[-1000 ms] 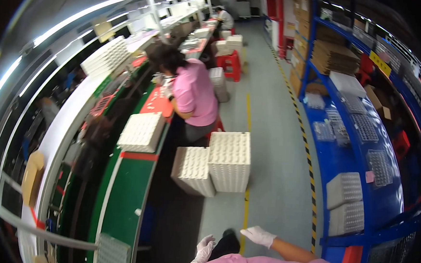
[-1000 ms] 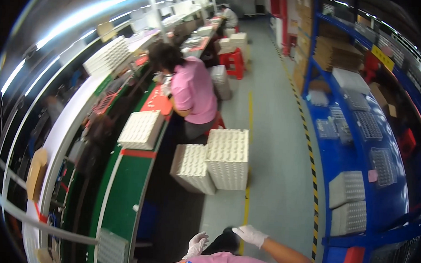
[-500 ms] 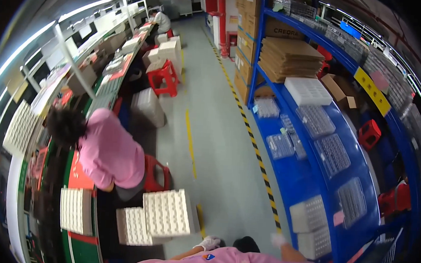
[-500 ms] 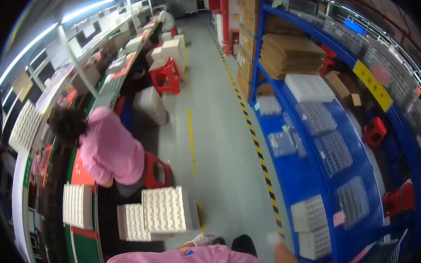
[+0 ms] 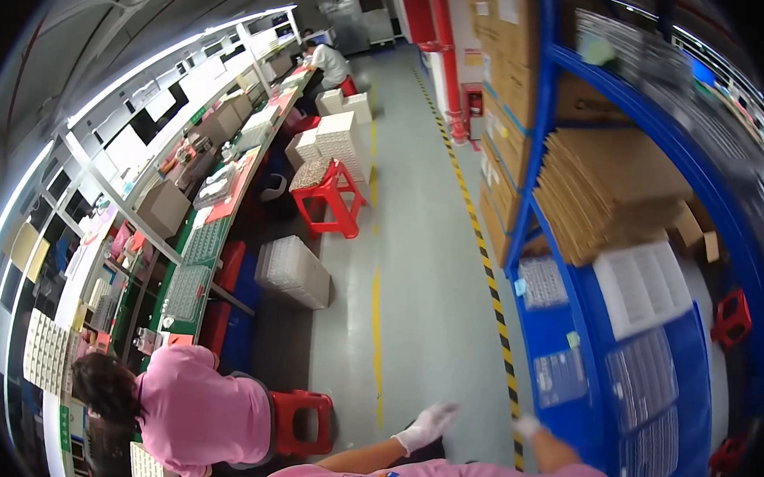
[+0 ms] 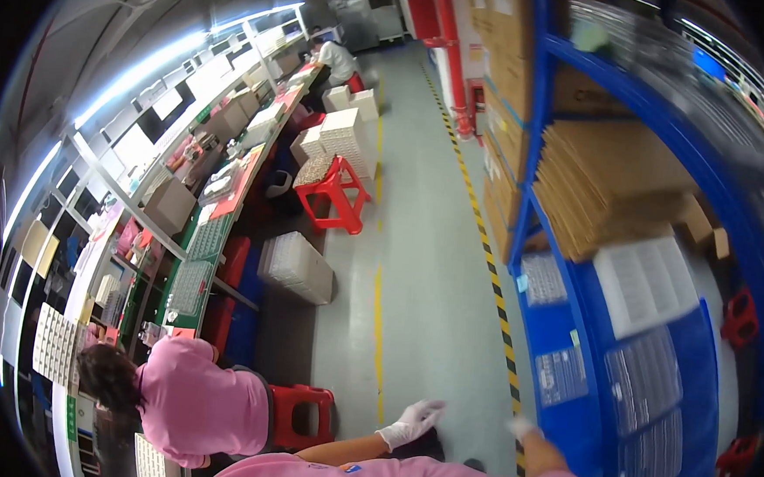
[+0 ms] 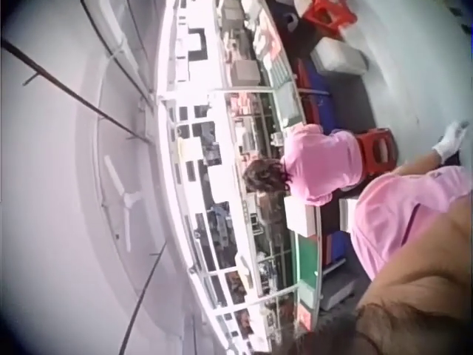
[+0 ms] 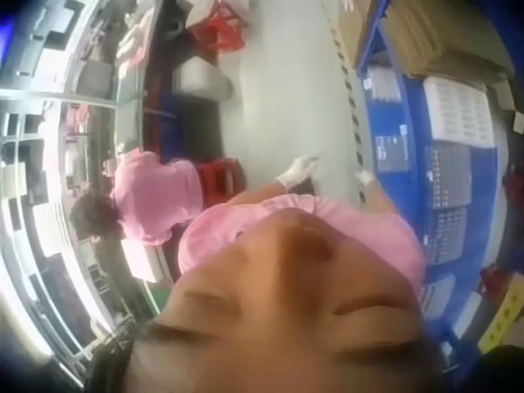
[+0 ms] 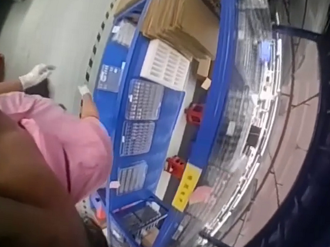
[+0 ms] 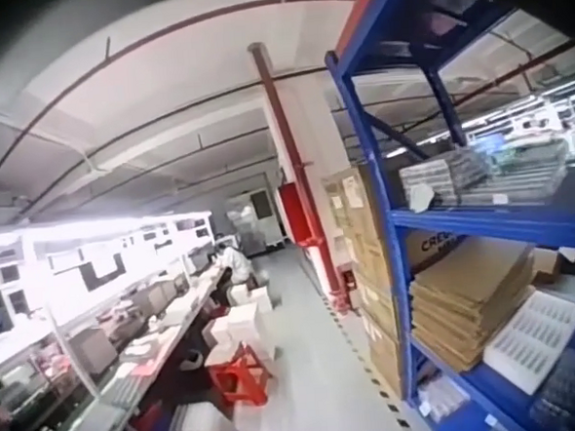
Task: The person assembles small electronic components by hand at a workstation, then places the assembled components into a plastic tray.
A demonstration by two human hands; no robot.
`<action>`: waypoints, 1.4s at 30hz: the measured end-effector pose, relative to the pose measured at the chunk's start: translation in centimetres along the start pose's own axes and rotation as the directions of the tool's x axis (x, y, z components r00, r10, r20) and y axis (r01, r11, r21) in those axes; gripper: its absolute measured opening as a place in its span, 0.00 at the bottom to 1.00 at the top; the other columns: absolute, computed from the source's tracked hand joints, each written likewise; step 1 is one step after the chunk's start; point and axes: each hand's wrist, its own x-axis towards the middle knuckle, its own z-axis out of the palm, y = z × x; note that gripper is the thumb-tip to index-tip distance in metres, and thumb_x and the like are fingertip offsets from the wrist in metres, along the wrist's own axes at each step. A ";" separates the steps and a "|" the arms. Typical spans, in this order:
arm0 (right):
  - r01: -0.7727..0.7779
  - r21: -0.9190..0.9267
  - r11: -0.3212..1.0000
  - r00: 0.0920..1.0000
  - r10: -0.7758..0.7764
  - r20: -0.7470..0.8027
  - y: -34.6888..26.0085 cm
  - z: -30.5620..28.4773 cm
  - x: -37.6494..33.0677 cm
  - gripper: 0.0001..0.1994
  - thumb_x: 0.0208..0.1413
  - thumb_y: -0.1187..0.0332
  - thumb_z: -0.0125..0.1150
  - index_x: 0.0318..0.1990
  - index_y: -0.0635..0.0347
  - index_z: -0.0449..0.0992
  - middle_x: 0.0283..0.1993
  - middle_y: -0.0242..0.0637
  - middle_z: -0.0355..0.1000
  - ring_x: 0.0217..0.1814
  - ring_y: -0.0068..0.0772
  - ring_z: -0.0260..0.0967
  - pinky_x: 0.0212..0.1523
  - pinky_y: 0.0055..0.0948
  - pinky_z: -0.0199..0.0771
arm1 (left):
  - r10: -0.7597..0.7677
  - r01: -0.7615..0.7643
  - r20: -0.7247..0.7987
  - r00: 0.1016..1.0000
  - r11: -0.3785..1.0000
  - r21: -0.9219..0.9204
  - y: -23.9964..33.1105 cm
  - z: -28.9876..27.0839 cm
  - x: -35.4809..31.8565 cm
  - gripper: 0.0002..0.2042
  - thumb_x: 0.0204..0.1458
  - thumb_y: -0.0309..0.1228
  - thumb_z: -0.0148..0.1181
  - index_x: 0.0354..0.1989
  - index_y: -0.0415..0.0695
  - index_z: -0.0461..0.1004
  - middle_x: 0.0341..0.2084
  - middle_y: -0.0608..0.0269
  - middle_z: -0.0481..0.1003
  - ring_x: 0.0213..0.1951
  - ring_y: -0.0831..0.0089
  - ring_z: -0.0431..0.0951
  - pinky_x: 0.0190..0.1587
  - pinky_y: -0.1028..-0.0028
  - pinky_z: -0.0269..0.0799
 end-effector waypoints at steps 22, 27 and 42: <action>0.138 0.659 0.739 -0.104 -0.651 0.752 -89.4 -54.1 18.5 0.28 0.62 0.43 0.47 0.46 0.63 0.77 0.39 0.31 0.74 0.41 0.21 0.67 0.46 0.27 0.68 | 0.364 -0.360 0.650 0.667 0.921 -0.146 13.7 -42.2 79.2 0.17 0.57 0.32 0.53 0.55 0.42 0.71 0.49 0.50 0.73 0.51 0.58 0.73 0.54 0.63 0.68; 0.602 0.376 0.704 -0.057 -0.432 0.900 -101.7 -62.5 27.5 0.28 0.61 0.44 0.49 0.49 0.62 0.76 0.46 0.34 0.74 0.47 0.22 0.67 0.51 0.26 0.66 | 0.215 -0.196 0.624 0.751 0.975 -0.099 15.3 -49.8 90.5 0.17 0.57 0.32 0.53 0.54 0.42 0.71 0.48 0.51 0.74 0.49 0.58 0.74 0.53 0.63 0.68; 0.390 0.524 0.757 0.049 -0.586 0.809 -142.4 -90.5 60.7 0.25 0.61 0.47 0.52 0.44 0.64 0.78 0.34 0.29 0.74 0.36 0.17 0.68 0.39 0.21 0.69 | -0.117 0.117 0.239 0.964 0.993 0.017 9.4 -87.6 134.5 0.14 0.55 0.32 0.52 0.48 0.43 0.74 0.42 0.52 0.76 0.44 0.58 0.76 0.48 0.62 0.71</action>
